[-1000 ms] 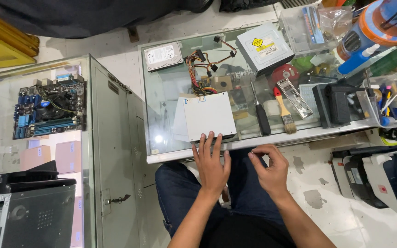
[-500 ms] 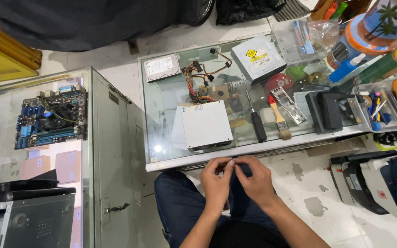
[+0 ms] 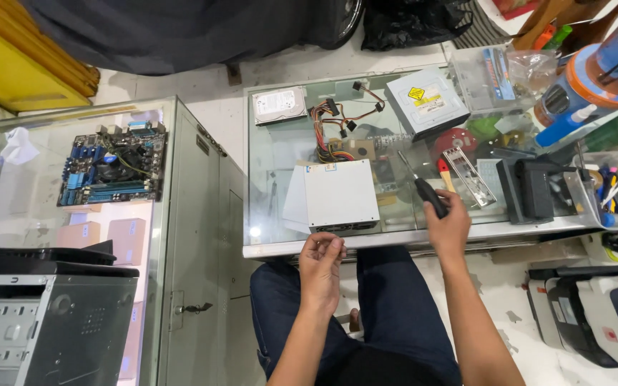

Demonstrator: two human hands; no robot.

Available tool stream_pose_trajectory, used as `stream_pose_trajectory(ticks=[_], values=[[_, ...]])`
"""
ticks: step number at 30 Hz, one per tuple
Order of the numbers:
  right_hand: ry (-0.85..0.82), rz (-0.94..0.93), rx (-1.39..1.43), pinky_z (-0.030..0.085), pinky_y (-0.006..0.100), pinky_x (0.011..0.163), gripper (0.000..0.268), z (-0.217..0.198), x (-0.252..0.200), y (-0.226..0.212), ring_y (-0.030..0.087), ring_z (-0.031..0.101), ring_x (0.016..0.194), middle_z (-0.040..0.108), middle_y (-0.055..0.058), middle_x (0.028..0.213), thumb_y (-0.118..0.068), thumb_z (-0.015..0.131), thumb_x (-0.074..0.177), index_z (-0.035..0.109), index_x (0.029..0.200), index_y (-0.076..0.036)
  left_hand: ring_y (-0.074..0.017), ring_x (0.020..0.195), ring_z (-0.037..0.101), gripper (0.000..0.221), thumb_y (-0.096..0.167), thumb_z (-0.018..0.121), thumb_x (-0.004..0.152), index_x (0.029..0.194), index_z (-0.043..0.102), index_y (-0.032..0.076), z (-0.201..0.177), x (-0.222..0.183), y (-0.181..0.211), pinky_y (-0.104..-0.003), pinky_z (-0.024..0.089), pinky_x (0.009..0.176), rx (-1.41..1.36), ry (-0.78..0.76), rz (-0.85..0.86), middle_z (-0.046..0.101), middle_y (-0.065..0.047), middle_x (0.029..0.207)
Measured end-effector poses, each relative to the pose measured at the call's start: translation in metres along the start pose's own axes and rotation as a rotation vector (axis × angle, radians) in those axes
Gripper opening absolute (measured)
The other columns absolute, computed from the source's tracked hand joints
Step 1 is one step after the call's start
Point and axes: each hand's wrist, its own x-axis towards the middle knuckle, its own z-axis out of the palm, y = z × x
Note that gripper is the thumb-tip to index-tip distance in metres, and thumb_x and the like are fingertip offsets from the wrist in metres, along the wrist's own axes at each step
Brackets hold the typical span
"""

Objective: Cleaning computer components with a brush and assembling a power supply unit using a screwdriver.

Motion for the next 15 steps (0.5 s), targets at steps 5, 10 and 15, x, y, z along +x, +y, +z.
stream_pose_trajectory(ticks=[5,10,15], values=[[0.075,0.178,0.723,0.066,0.036,0.083,0.024,-0.047,-0.020,-0.028,0.031,0.073,0.089,0.059,0.023,0.116,0.001,0.061,0.099,0.059,0.122,0.001,-0.0173,0.081,0.061,0.010,0.003,0.074,0.093,0.102,0.069,0.005,-0.007,0.001,0.004,-0.027,0.055,0.076,-0.065,0.015,-0.023,0.064,-0.009,0.087],[-0.256,0.108,0.932,0.062,0.046,0.099,0.033,-0.113,-0.039,-0.024,0.048,0.062,0.125,0.054,0.026,0.135,0.002,0.065,0.088,0.060,0.121,-0.001,-0.0165,0.080,0.063,0.010,0.002,0.074,0.092,0.102,0.070,0.002,0.002,0.000,0.002,-0.026,0.057,0.077,-0.120,-0.029,-0.041,0.066,-0.009,0.087],[-0.278,-0.040,0.770,0.065,0.044,0.083,0.035,-0.140,-0.056,-0.040,0.037,0.066,0.108,0.060,0.023,0.124,-0.005,0.070,0.086,0.062,0.118,0.004,-0.0201,0.087,0.070,0.013,-0.002,0.076,0.088,0.100,0.072,0.002,0.017,-0.011,0.011,-0.028,0.060,0.082,-0.079,-0.073,0.008,0.073,-0.013,0.094]])
